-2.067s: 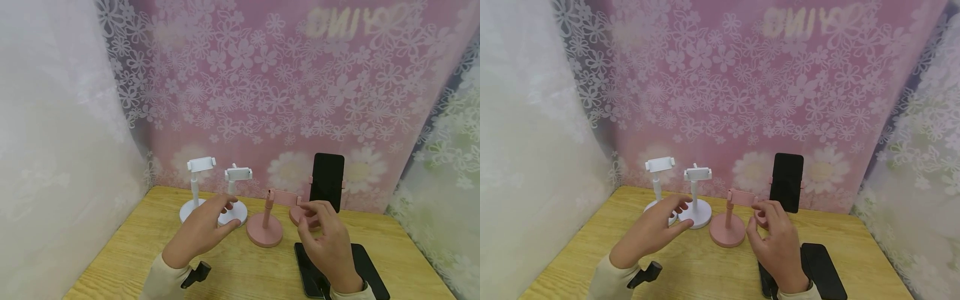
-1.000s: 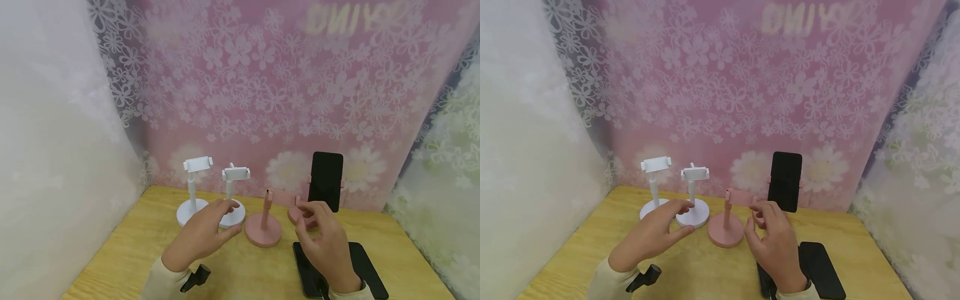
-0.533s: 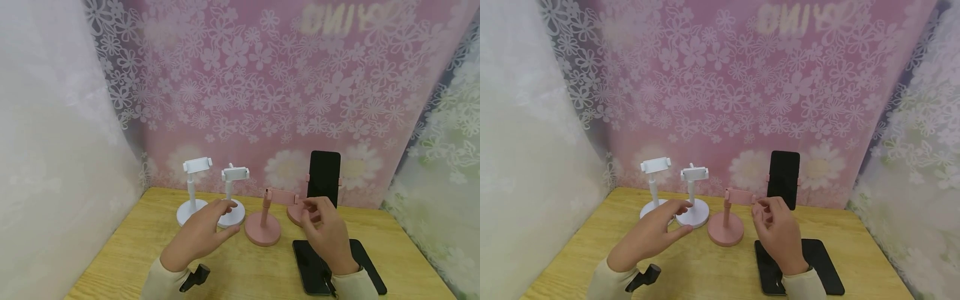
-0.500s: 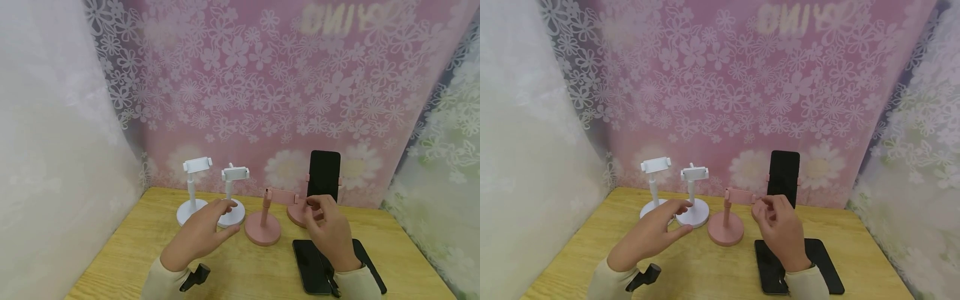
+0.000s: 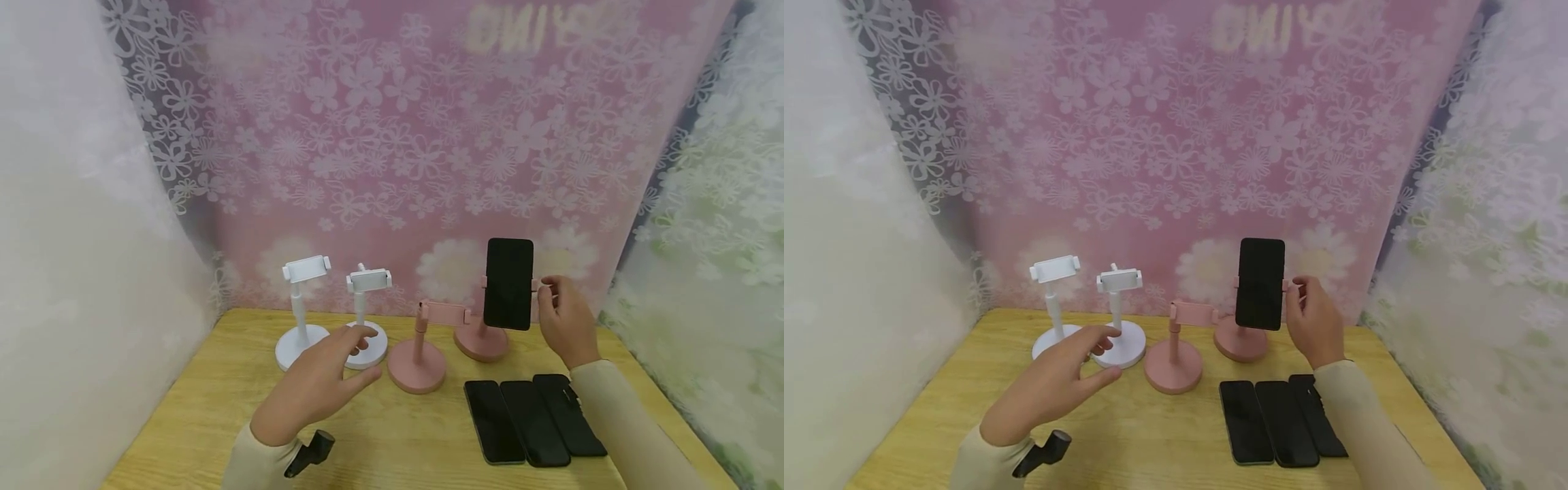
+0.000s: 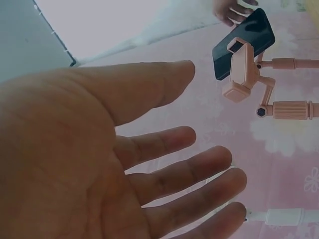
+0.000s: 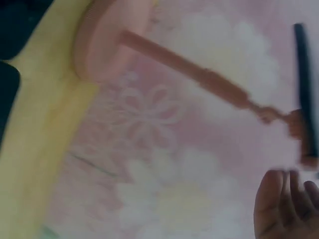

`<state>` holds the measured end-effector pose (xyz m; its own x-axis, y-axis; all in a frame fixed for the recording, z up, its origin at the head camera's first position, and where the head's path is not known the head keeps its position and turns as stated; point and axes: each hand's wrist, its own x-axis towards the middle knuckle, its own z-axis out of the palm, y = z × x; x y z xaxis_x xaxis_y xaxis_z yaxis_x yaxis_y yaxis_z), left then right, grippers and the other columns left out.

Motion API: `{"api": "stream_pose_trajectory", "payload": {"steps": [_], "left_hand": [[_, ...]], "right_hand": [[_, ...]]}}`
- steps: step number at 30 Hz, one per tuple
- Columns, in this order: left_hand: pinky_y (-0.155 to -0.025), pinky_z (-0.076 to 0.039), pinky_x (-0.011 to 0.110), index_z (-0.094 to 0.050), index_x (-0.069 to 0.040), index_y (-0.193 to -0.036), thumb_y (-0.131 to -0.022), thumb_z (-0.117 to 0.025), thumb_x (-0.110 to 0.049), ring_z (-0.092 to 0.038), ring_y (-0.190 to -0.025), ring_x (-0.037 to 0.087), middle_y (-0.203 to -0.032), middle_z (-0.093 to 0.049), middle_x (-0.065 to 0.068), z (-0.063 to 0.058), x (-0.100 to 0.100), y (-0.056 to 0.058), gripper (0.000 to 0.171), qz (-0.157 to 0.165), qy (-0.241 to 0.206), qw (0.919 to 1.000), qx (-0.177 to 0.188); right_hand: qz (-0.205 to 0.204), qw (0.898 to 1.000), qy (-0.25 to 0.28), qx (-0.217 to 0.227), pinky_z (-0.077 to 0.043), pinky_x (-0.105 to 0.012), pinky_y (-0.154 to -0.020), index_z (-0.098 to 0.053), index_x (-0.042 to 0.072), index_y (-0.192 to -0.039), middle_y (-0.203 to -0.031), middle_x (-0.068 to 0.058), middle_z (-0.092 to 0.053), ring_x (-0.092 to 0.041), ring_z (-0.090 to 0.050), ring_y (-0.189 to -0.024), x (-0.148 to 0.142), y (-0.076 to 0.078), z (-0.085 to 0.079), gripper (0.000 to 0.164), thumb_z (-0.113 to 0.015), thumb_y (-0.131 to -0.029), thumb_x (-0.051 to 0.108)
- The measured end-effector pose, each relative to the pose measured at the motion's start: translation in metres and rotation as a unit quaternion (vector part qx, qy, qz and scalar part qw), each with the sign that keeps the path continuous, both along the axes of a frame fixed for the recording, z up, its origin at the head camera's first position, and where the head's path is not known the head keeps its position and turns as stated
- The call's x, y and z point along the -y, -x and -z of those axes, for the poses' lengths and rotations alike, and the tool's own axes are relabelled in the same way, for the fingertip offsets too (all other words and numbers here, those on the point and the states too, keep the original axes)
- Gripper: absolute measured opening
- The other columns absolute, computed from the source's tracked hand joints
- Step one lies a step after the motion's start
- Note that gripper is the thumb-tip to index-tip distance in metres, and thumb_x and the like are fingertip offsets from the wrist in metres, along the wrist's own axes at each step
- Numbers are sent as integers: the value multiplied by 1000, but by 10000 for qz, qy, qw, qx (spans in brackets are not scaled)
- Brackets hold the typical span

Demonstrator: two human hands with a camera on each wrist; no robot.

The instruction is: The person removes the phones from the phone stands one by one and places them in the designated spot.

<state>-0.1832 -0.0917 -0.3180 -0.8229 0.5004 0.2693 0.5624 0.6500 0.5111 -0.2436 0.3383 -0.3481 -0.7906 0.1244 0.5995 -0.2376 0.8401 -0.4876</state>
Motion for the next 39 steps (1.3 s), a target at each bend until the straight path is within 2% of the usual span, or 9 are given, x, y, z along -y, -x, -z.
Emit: {"api": "stream_pose_trajectory", "payload": {"steps": [4,12,16,20,22,26,35,37,39], "left_hand": [[-86,-55,39,-56,-21,-140,-99,-70,-43,-67,-110,13,-115,-67,-9,-2,0,0,49,40,35,10000,37],[-87,-54,36,-56,-22,-141,-99,-70,-41,-66,-105,8,-113,-69,-10,-4,-2,-1,48,94,111,9999,55],[-86,-54,36,-56,-22,-140,-99,-70,-40,-67,-104,9,-111,-69,-10,-3,-3,-2,47,146,78,9998,142],[-85,-54,35,-57,-22,-140,-99,-70,-40,-66,-103,8,-110,-68,-11,-1,-4,-4,46,185,85,9996,179],[-85,-54,35,-57,-22,-140,-99,-70,-40,-66,-102,7,-110,-68,-12,-1,-5,-4,46,195,113,9996,192],[-84,-54,34,-57,-22,-139,-99,-70,-40,-66,-101,7,-109,-68,-12,-1,-6,-5,46,246,149,9995,157],[-82,-54,34,-58,-21,-138,-98,-72,-39,-67,-99,8,-107,-69,-12,-2,-4,-6,46,198,179,9996,81],[-82,-54,34,-57,-21,-138,-98,-71,-40,-67,-100,8,-108,-69,-12,-1,-3,-6,46,177,195,9996,94],[-82,-54,34,-57,-22,-139,-99,-70,-43,-67,-100,7,-108,-68,-12,-1,-1,-7,47,151,203,9995,174]], "right_hand": [[-463,9959,561,531,-52,-32,-62,-50,0,-139,-98,-18,-63,-31,-63,-71,-11,15,7,51,-25,-115,38],[-937,9819,1375,904,-55,-31,-62,-56,2,-103,-87,-14,-61,-20,-61,-69,-16,31,10,59,-20,-113,48],[-1021,9732,1670,1210,-54,-40,-82,-58,-1,-129,-117,-24,-63,-30,-64,-95,-18,33,17,74,-12,-111,54],[-1046,9621,2032,1488,-31,-63,-115,-33,1,-160,-160,-28,-35,-47,-41,-140,-17,32,27,78,-10,-110,57],[-1046,9581,2224,1470,-17,-65,-121,-20,2,-163,-168,-23,-20,-46,-22,-153,-15,31,32,75,-13,-111,55],[-950,9564,2435,1301,-11,-60,-123,-14,5,-164,-170,-16,-12,-39,-10,-157,-8,29,36,72,-18,-111,55],[-782,9556,2652,1015,-16,-56,-124,-29,3,-161,-168,-18,-23,-36,-20,-155,10,38,36,72,-24,-111,54],[-722,9603,2560,842,-29,-49,-120,-49,-8,-143,-148,-29,-47,-38,-45,-137,15,42,39,74,-26,-111,54],[-632,9664,2407,642,-42,-39,-101,-55,-10,-108,-105,-25,-57,-29,-57,-102,21,44,42,68,-28,-112,53]]}}
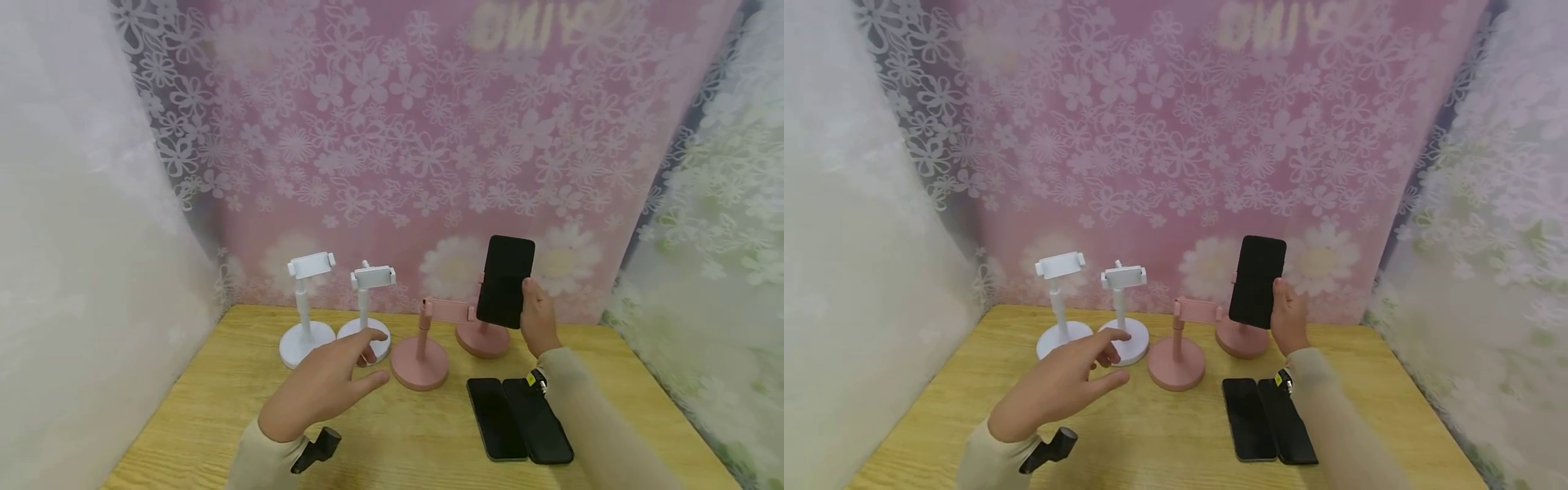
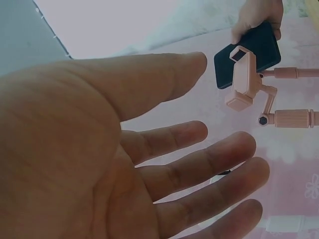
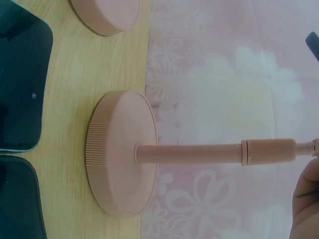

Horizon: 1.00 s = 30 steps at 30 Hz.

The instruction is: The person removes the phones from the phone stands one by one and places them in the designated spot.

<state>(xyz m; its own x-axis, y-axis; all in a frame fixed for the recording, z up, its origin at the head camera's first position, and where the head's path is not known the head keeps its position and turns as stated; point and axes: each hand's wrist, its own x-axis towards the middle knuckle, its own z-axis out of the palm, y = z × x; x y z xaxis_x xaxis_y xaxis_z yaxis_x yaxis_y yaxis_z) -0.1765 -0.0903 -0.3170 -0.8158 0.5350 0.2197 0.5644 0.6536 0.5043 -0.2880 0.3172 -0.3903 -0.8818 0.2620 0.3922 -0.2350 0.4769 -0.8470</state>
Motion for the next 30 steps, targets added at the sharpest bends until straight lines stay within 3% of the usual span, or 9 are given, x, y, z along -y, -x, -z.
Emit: {"api": "stream_pose_trajectory", "payload": {"steps": [1,3,7,11,17,20,24,27,30], "left_hand": [[-82,-54,34,-57,-22,-139,-99,-70,-43,-66,-99,6,-108,-68,-12,0,1,-1,47,-4,3,10000,34],[-82,-54,34,-57,-22,-140,-99,-69,-45,-66,-99,6,-108,-68,-12,-1,2,-2,48,0,-1,10000,89],[-82,-54,33,-56,-21,-140,-99,-70,-44,-66,-99,6,-108,-68,-12,-3,4,-5,49,41,-34,10000,13],[-82,-54,33,-56,-21,-140,-99,-71,-42,-65,-99,5,-107,-67,-13,-5,4,-7,49,109,-106,9999,-42],[-81,-54,33,-55,-22,-141,-99,-70,-42,-65,-96,5,-105,-66,-14,-6,4,-10,50,228,-111,9997,72],[-81,-54,33,-55,-22,-141,-99,-70,-43,-65,-95,5,-104,-66,-14,-7,5,-11,50,243,-84,9997,13],[-80,-54,33,-55,-22,-141,-98,-71,-43,-66,-94,7,-104,-66,-14,-8,7,-12,51,259,-101,9996,-53],[-79,-54,33,-55,-23,-142,-99,-70,-43,-66,-95,8,-104,-66,-14,-9,8,-12,50,286,-143,9995,-18],[-79,-54,32,-54,-24,-143,-99,-70,-45,-65,-94,6,-104,-66,-14,-10,10,-13,51,314,-143,9994,26]], "right_hand": [[24,9999,-77,-110,-43,-36,-88,-49,-7,-94,-87,-18,-50,-25,-52,-84,2,0,0,63,-30,-112,50],[15,9994,-201,-273,-37,-33,-70,-38,1,-82,-71,-8,-32,-20,-36,-64,7,0,1,55,-32,-113,46],[-248,9987,-285,-334,-39,-31,-55,-41,5,-83,-64,-5,-38,-21,-38,-53,10,-2,-4,48,-36,-113,42],[-349,9980,-515,137,-46,-32,-62,-49,2,-96,-74,-11,-49,-27,-51,-62,4,-7,-13,54,-34,-111,53],[-386,9941,-543,856,-49,-47,-92,-53,2,-135,-112,-20,-62,-27,-61,-95,-13,-15,-22,72,-26,-108,63],[-468,9934,-361,987,-41,-61,-106,-40,2,-153,-136,-30,-54,-41,-57,-117,-21,-22,-26,79,-25,-107,64],[-423,9930,-338,1046,-28,-71,-113,-19,1,-163,-158,-33,-34,-54,-38,-141,-38,-28,-33,88,-23,-106,67],[-255,9943,-382,965,-31,-70,-112,-23,1,-162,-158,-31,-37,-50,-41,-141,-54,-34,-40,85,-22,-106,65],[160,9959,-451,768,-50,-48,-96,-49,0,-146,-121,-22,-64,-33,-63,-104,-65,-48,-49,76,-25,-108,62]]}}
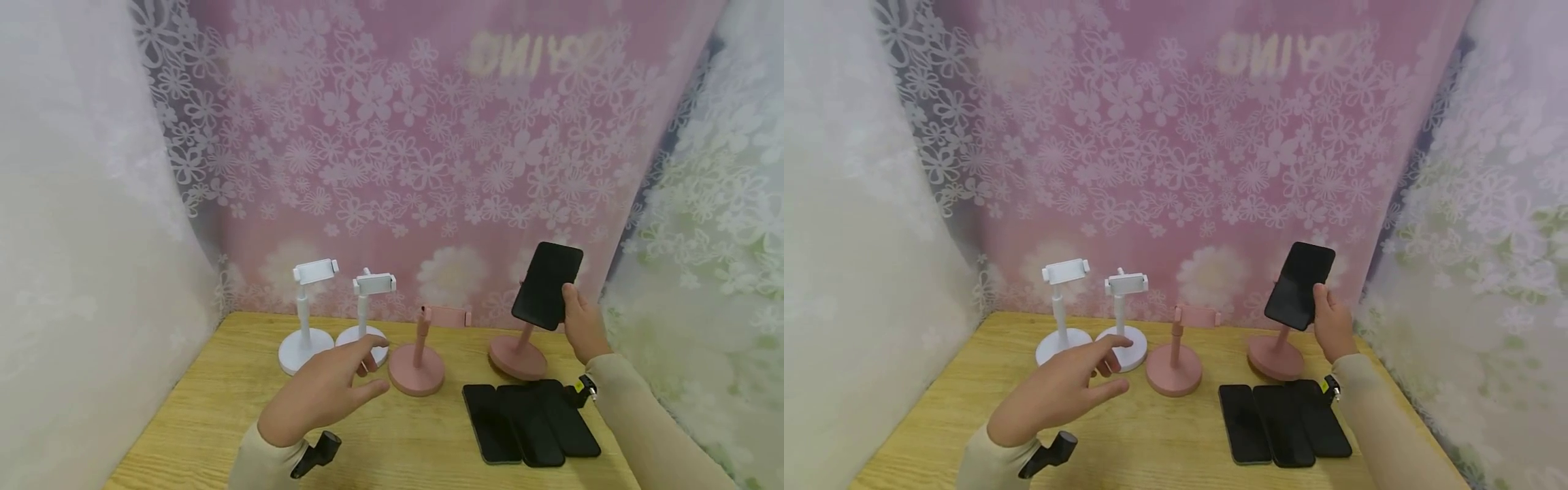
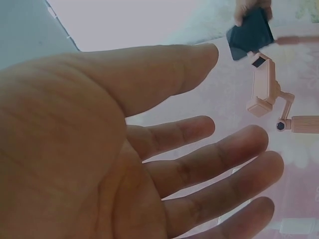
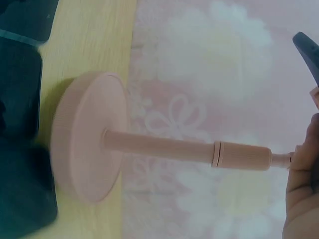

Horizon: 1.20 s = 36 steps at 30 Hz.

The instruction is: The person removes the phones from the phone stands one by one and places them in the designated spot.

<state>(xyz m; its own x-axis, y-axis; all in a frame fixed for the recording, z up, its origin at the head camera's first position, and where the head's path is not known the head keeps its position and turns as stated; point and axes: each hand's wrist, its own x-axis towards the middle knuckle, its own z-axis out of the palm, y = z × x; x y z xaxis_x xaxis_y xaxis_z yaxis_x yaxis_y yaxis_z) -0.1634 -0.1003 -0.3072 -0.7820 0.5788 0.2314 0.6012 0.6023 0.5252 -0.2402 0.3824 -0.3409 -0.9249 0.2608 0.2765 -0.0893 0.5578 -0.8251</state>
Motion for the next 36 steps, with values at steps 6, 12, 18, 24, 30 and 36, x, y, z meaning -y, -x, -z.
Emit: {"api": "stream_pose_trajectory", "payload": {"steps": [6,12,18,24,30,36], "left_hand": [[-78,-54,31,-54,-23,-143,-98,-71,-43,-65,-93,4,-103,-67,-13,0,-1,1,51,44,88,9999,-86],[-78,-53,31,-55,-22,-141,-98,-72,-40,-65,-92,4,-101,-67,-13,1,0,0,50,-6,105,9998,-186],[-78,-54,31,-55,-22,-141,-98,-72,-41,-66,-92,6,-101,-67,-13,1,-1,0,51,-28,143,9996,-261],[-81,-54,33,-55,-22,-142,-98,-71,-42,-65,-95,4,-103,-67,-13,-2,-1,-1,50,138,74,9999,-6],[-84,-55,32,-57,-23,-140,-98,-71,-41,-64,-99,2,-103,-66,-17,-4,3,-4,47,292,2,9996,-6],[-84,-55,31,-57,-23,-139,-98,-72,-41,-64,-98,1,-103,-65,-18,-6,4,-3,47,198,42,9998,-46]], "right_hand": [[669,9943,-528,-637,-36,-29,-59,-48,4,-88,-66,7,-43,-14,-43,-62,-7,-43,-31,56,-32,-111,53],[947,9866,-425,-1260,-29,-31,-49,-39,3,-74,-57,4,-32,-14,-34,-51,15,-86,-51,55,-41,-112,42],[606,9821,-212,-1769,-26,-31,-45,-39,3,-67,-55,5,-27,-12,-28,-46,56,-120,-57,50,-46,-112,24],[-575,9761,58,-2095,-30,-29,-46,-54,6,-75,-58,2,-27,-12,-28,-46,105,-140,-40,39,-40,-111,6],[-1668,9552,1006,-2229,-41,-22,-55,-55,3,-76,-70,6,-48,-3,-47,-58,153,-140,-12,40,-36,-111,-1],[-1920,9447,1046,-2445,-31,-30,-49,-45,6,-73,-66,1,-33,-9,-31,-52,195,-126,8,38,-37,-108,-6]]}}
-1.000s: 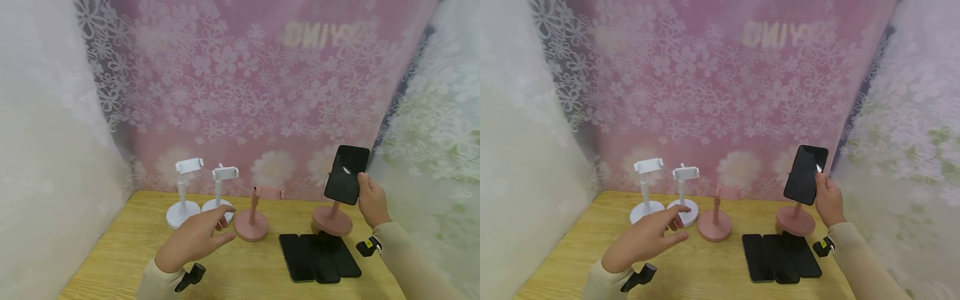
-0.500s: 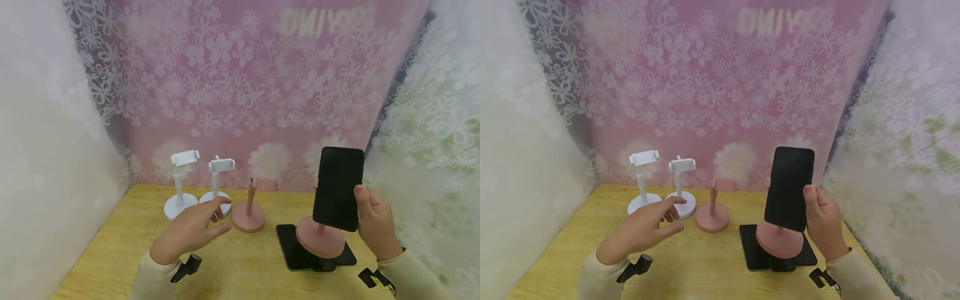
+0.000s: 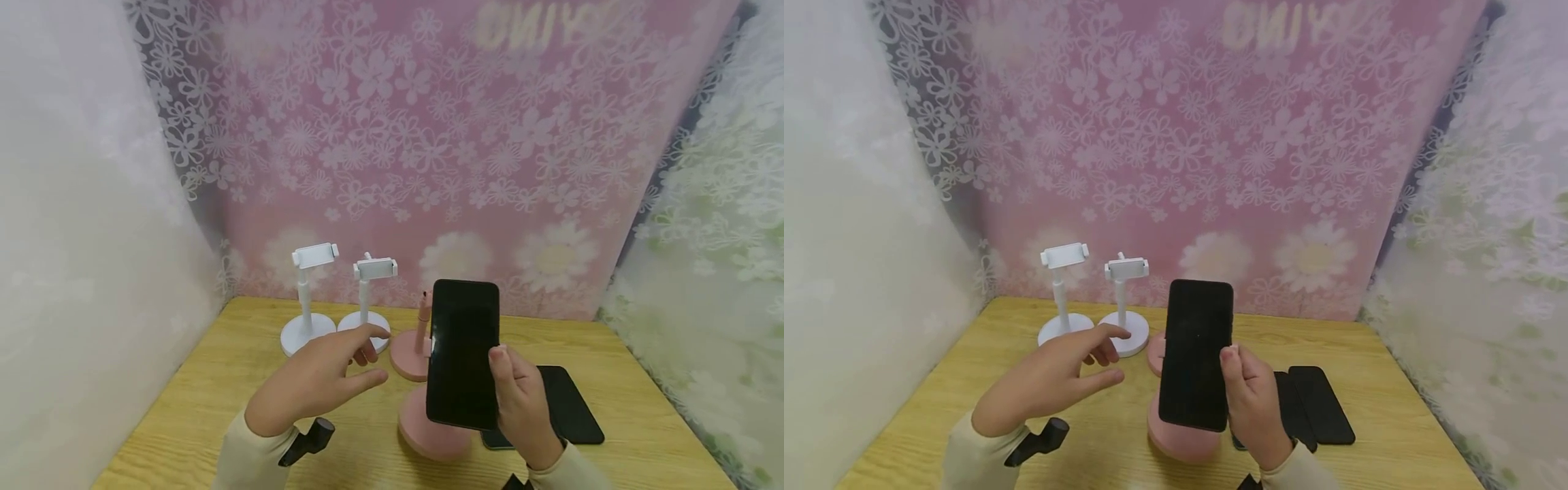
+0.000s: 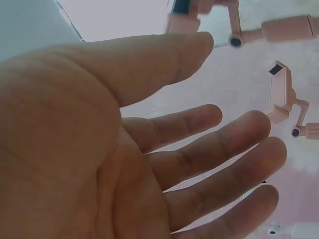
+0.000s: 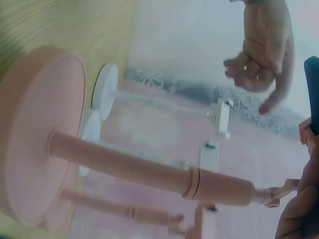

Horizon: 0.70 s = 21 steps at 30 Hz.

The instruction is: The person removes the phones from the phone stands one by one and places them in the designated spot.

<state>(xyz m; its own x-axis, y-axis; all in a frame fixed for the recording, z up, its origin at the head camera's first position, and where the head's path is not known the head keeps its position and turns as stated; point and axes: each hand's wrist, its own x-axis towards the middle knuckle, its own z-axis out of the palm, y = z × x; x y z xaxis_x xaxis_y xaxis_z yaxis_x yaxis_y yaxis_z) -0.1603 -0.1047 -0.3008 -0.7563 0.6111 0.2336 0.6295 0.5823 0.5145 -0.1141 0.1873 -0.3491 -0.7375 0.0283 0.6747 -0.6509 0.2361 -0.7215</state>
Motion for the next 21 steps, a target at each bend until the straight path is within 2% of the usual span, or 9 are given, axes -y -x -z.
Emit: {"api": "stream_pose_trajectory", "payload": {"steps": [2,7,11,15,18,21], "left_hand": [[-84,-55,31,-58,-24,-139,-98,-72,-41,-64,-98,2,-102,-65,-18,-1,0,0,47,1,15,10000,66],[-82,-54,31,-58,-24,-139,-98,-71,-43,-63,-97,3,-103,-64,-19,-2,0,0,47,-2,67,9999,82],[-82,-54,31,-58,-24,-139,-99,-70,-44,-64,-98,3,-106,-66,-16,-2,1,-1,47,-4,56,10000,23],[-83,-55,32,-58,-24,-139,-99,-69,-45,-64,-98,4,-107,-67,-13,-3,2,-1,47,50,80,9999,87],[-84,-54,32,-58,-23,-138,-99,-70,-43,-63,-99,4,-107,-66,-14,-3,3,-2,46,118,143,9997,129],[-85,-54,32,-60,-23,-136,-99,-71,-42,-63,-99,5,-105,-65,-15,-2,3,-1,44,207,194,9995,121]], "right_hand": [[-87,9999,17,-92,-32,-30,-47,-46,5,-75,-65,-2,-32,-11,-32,-51,11,4,6,36,-38,-107,-8],[-91,9990,-261,-362,-33,-23,-44,-52,8,-79,-61,-1,-32,-5,-36,-51,31,8,20,33,-42,-105,-9],[45,9985,-382,-401,-26,-19,-43,-44,10,-74,-59,-2,-27,-1,-24,-49,41,8,29,36,-45,-103,-11],[127,9988,-378,-296,-29,-20,-44,-43,11,-73,-59,-3,-28,0,-26,-50,47,8,39,37,-45,-103,-12],[130,9987,-315,-373,-31,-20,-44,-43,10,-73,-59,-2,-29,-1,-28,-50,50,10,46,38,-45,-101,-14],[-61,9981,-185,-579,-28,-21,-44,-40,8,-71,-59,-3,-27,-4,-25,-48,49,13,51,39,-43,-99,-18]]}}
